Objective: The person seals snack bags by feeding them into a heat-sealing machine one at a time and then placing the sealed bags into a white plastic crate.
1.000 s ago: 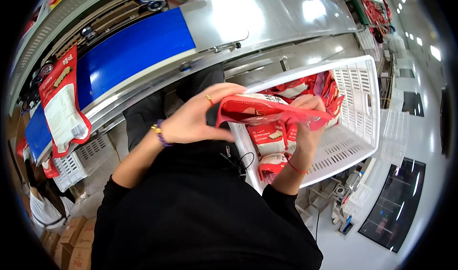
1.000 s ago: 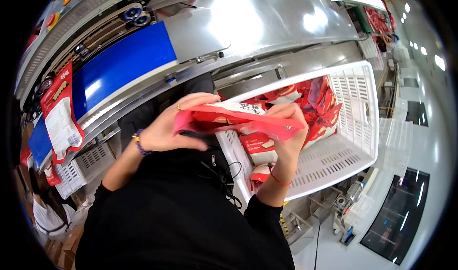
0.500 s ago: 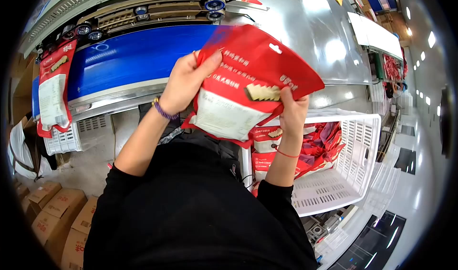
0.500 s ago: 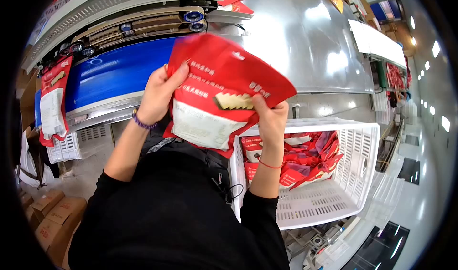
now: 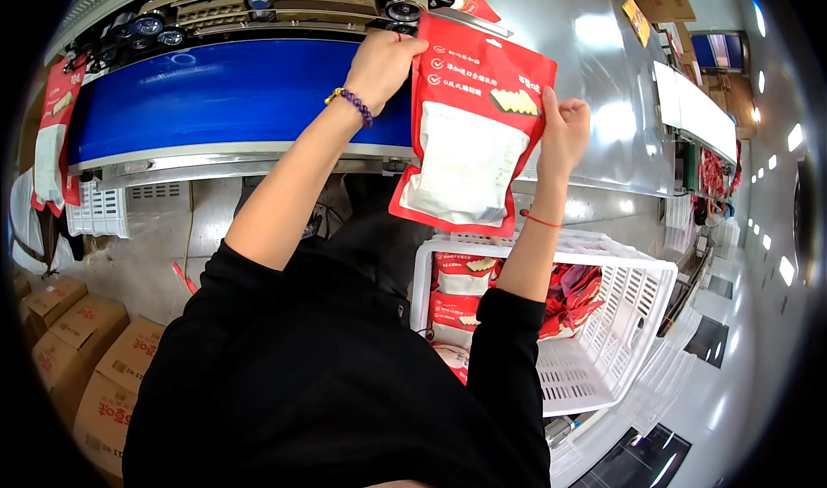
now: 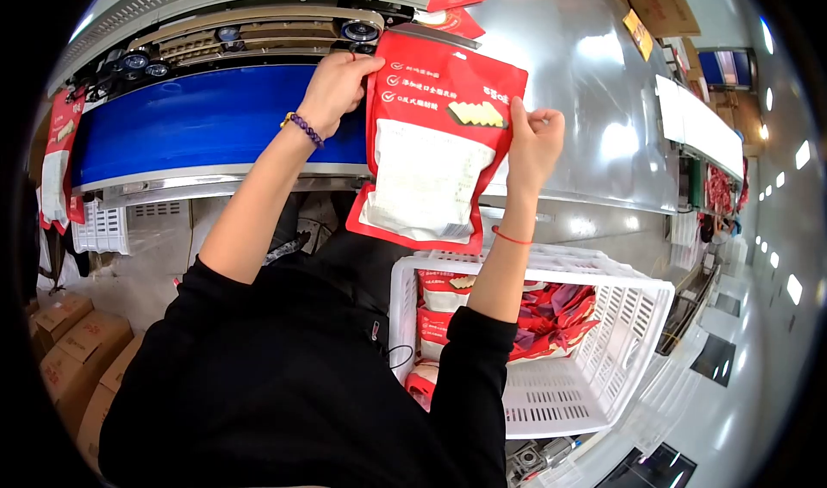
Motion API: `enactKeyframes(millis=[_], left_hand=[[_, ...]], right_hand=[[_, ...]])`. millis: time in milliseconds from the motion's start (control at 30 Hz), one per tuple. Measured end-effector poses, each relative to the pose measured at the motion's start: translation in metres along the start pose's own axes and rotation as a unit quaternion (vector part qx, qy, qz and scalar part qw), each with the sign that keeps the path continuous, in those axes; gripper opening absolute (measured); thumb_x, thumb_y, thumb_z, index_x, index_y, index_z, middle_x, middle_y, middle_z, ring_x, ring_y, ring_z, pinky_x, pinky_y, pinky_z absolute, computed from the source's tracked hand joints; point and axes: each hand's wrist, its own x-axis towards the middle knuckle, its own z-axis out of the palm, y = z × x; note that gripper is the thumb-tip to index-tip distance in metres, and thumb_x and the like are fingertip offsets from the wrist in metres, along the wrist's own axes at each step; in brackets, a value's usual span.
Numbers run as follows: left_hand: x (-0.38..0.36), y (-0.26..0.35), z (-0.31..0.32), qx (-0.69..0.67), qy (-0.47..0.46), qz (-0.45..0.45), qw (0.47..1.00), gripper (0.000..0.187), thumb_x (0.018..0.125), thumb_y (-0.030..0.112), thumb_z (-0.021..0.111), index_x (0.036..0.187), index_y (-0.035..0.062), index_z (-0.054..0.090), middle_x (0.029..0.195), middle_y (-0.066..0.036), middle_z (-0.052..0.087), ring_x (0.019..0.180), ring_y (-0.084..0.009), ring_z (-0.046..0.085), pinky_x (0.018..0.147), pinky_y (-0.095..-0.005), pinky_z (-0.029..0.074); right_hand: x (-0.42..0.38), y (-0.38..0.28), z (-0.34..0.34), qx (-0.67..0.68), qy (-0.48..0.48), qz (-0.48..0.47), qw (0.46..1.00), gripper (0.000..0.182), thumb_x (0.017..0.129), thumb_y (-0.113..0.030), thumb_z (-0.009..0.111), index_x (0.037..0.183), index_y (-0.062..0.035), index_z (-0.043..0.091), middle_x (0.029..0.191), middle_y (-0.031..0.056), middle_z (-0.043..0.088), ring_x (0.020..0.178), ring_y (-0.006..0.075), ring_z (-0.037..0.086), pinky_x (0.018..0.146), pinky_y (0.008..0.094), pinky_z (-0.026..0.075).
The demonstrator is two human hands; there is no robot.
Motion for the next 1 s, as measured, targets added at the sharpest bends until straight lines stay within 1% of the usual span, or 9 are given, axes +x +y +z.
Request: enactKeyframes(millis=[100, 333, 433, 567, 600, 667, 833, 867, 1000], left_hand=[[0.006, -0.003, -0.018, -0.066, 0.005, 0.009, 0.998, 0.028, 0.087, 0.023, 0.064, 0.087, -0.0053, 0.068, 0.075, -0.007, 0.068, 0.067, -0.0141, 0.06, 0.065, -0.0289, 0.046], [-0.005, -0.002, -0.075, 0.137, 0.083, 0.101, 0.982, 0.042, 0.091, 0.038, 0.061, 0.086, -0.0022, 0.07, 0.069, -0.012, 0.067, 0.06, -0.0188, 0.06, 0.061, -0.033, 0.046], [-0.028, 0.013, -0.115, 0.205, 0.028, 0.094, 0.974, 0.047, 0.094, 0.044, 0.053, 0.092, 0.0016, 0.073, 0.076, -0.007, 0.072, 0.053, -0.0146, 0.057, 0.055, -0.0294, 0.046], [-0.081, 0.033, -0.168, 0.285, 0.108, 0.142, 0.942, 0.036, 0.097, 0.035, 0.053, 0.1, 0.0055, 0.073, 0.076, -0.001, 0.071, 0.066, -0.0067, 0.057, 0.063, -0.0244, 0.044], [-0.089, 0.026, -0.175, 0.216, 0.101, 0.241, 0.941, 0.031, 0.099, 0.029, 0.054, 0.098, 0.0044, 0.073, 0.073, -0.001, 0.068, 0.068, -0.0059, 0.055, 0.065, -0.0227, 0.042], [-0.134, 0.057, -0.149, 0.193, 0.109, 0.207, 0.953, 0.029, 0.1, 0.025, 0.054, 0.098, 0.0012, 0.072, 0.071, 0.001, 0.062, 0.069, -0.0054, 0.052, 0.067, -0.0206, 0.041], [-0.194, 0.065, -0.079, 0.183, -0.149, 0.197, 0.952, 0.018, 0.095, 0.007, 0.054, 0.09, -0.0023, 0.069, 0.068, -0.001, 0.06, 0.061, -0.0062, 0.053, 0.057, -0.0222, 0.04], [-0.193, 0.051, -0.065, 0.19, -0.219, 0.273, 0.917, 0.013, 0.091, 0.004, 0.058, 0.089, 0.0003, 0.07, 0.064, -0.002, 0.06, 0.056, -0.008, 0.055, 0.053, -0.0232, 0.04], [-0.198, 0.028, -0.014, 0.239, -0.37, 0.296, 0.848, 0.007, 0.087, 0.004, 0.063, 0.088, 0.0025, 0.07, 0.065, -0.007, 0.06, 0.054, -0.0167, 0.059, 0.05, -0.0271, 0.043]], right_hand=[[0.004, 0.0, 0.019, -0.026, -0.049, -0.016, 0.998, 0.033, 0.086, -0.016, 0.075, 0.081, -0.0062, 0.043, 0.062, 0.0001, 0.058, 0.057, 0.0034, 0.044, 0.054, 0.0211, 0.037], [-0.012, -0.014, 0.071, -0.015, -0.076, -0.028, 0.997, 0.038, 0.085, -0.016, 0.075, 0.078, -0.0073, 0.04, 0.06, -0.0008, 0.055, 0.058, 0.0042, 0.042, 0.053, 0.0226, 0.038], [-0.011, -0.015, 0.085, 0.014, -0.091, 0.006, 0.996, 0.038, 0.083, -0.016, 0.078, 0.076, -0.0072, 0.041, 0.061, -0.0003, 0.056, 0.059, 0.0048, 0.043, 0.053, 0.0235, 0.039], [-0.03, -0.027, 0.113, 0.071, -0.135, 0.082, 0.985, 0.037, 0.081, -0.017, 0.079, 0.072, -0.0057, 0.045, 0.065, 0.0019, 0.057, 0.059, 0.007, 0.052, 0.049, 0.0242, 0.044], [-0.032, -0.02, 0.112, 0.099, -0.188, 0.095, 0.973, 0.036, 0.086, -0.021, 0.075, 0.081, -0.0042, 0.044, 0.07, 0.0062, 0.063, 0.061, 0.0106, 0.06, 0.052, 0.0244, 0.05], [-0.051, -0.038, 0.086, 0.166, -0.259, 0.099, 0.946, 0.03, 0.091, -0.017, 0.068, 0.08, -0.0063, 0.042, 0.076, 0.0136, 0.069, 0.061, 0.0141, 0.063, 0.055, 0.0258, 0.054], [-0.126, -0.041, -0.042, 0.184, -0.39, 0.149, 0.89, 0.026, 0.091, -0.007, 0.065, 0.077, -0.0074, 0.043, 0.09, 0.0162, 0.07, 0.073, 0.015, 0.066, 0.064, 0.0257, 0.056], [-0.146, -0.032, -0.071, 0.164, -0.396, 0.159, 0.889, 0.024, 0.091, -0.005, 0.064, 0.077, -0.0068, 0.044, 0.093, 0.0162, 0.07, 0.075, 0.015, 0.066, 0.066, 0.0255, 0.056], [-0.204, 0.018, -0.169, 0.078, -0.094, 0.203, 0.972, 0.014, 0.093, -0.007, 0.062, 0.089, -0.0027, 0.05, 0.091, 0.0123, 0.069, 0.077, 0.0125, 0.064, 0.067, 0.0248, 0.053]])
